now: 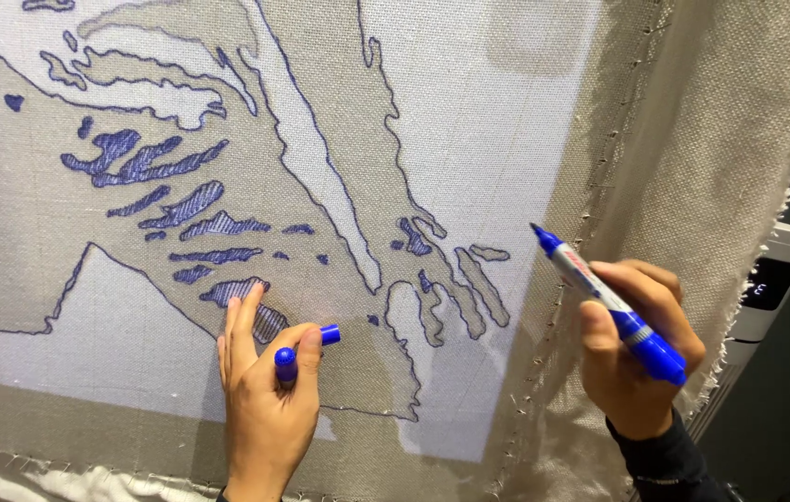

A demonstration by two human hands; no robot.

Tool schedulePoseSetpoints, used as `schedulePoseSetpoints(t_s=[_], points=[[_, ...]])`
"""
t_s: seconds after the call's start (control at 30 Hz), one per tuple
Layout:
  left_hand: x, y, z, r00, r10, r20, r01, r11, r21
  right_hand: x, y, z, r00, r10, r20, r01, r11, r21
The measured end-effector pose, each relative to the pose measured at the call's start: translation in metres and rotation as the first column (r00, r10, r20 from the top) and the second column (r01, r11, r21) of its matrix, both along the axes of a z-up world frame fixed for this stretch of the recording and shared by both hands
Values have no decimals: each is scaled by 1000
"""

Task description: Using a blue marker to trace or draw an outline on a rug canvas for tufting.

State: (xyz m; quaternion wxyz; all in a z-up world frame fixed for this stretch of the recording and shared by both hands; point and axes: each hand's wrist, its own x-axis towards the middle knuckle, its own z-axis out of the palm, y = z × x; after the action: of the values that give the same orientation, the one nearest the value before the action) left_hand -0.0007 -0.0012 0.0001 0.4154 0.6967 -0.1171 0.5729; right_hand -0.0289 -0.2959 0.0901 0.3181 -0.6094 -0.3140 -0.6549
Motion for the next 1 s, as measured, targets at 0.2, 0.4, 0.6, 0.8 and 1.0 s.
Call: schedulePoseSetpoints(t_s=[0.2, 0.4, 0.6, 0.8, 1.0], points=[[4, 5, -6, 999, 44, 8, -44, 999, 12, 18, -16, -22, 986, 153, -63, -150, 988, 43], [10, 14, -7, 995, 83, -64, -84, 997, -2, 29, -23, -10, 982, 185, -26, -185, 983, -17], [32, 2, -18, 994, 108, -12, -109, 990, -87, 32, 7, 11, 967, 251, -52, -244, 964, 102], [84, -34, -51, 968, 247, 49, -233, 951, -201, 26, 53, 54, 899, 369, -234, -325, 923, 208], [70, -48, -11, 982, 182, 58, -156, 939, -307, 29, 53, 115, 860, 414, -299, -437, 899, -11]])
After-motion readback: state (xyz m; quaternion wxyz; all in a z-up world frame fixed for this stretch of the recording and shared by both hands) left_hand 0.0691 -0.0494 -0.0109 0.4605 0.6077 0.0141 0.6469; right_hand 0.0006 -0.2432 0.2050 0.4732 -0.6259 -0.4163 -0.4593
